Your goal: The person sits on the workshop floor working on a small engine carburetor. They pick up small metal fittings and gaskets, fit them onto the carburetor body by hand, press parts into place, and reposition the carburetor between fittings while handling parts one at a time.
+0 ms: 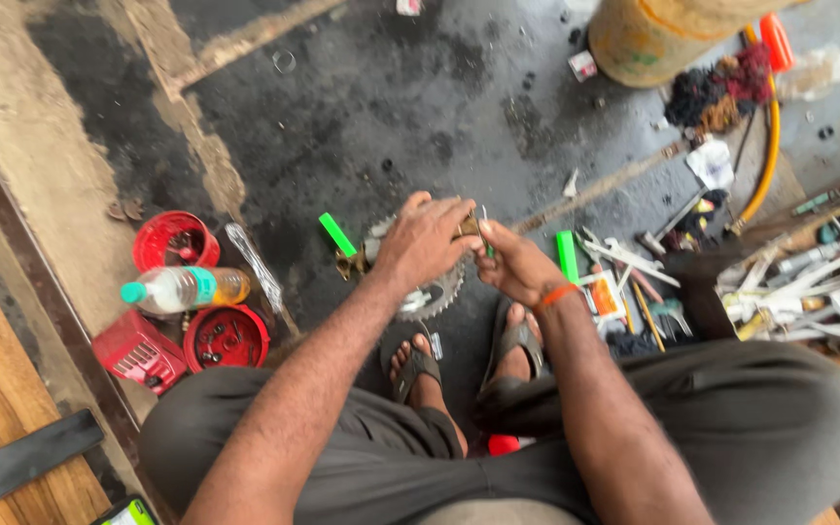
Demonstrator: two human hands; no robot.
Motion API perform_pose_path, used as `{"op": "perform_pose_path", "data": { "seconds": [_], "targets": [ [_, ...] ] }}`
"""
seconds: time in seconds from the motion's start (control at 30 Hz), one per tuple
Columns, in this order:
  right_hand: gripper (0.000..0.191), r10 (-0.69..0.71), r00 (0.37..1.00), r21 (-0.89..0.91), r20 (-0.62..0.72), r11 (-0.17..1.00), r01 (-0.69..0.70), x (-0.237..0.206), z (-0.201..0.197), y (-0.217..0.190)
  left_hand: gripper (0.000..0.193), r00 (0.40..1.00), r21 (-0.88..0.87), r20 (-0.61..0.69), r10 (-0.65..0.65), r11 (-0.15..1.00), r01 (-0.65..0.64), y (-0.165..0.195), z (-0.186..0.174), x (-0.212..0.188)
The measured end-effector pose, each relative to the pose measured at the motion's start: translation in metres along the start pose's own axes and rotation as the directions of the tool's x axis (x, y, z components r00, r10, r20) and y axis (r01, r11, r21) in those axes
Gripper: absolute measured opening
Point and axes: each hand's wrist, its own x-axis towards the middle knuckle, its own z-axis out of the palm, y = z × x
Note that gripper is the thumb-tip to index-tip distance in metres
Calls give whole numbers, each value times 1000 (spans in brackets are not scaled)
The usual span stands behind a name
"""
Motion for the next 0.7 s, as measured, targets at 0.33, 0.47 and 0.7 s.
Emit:
{"op": "perform_pose_path", "data": {
  "seconds": [0.33,0.47,0.7],
  "targets": [
    [14,114,993,59,-9,992,-113,7,-10,-5,59,999,66,30,-27,998,25,-3,5,2],
    [15,169,985,55,-43,984,-167,11,-12,-10,60,1000,52,26,-8,999,6,-4,5,-1],
    [22,173,981,64,-92,984,-168,9,-6,-9,59,1000,64,10,7,998,-7,-3,0,2]
  ]
}}
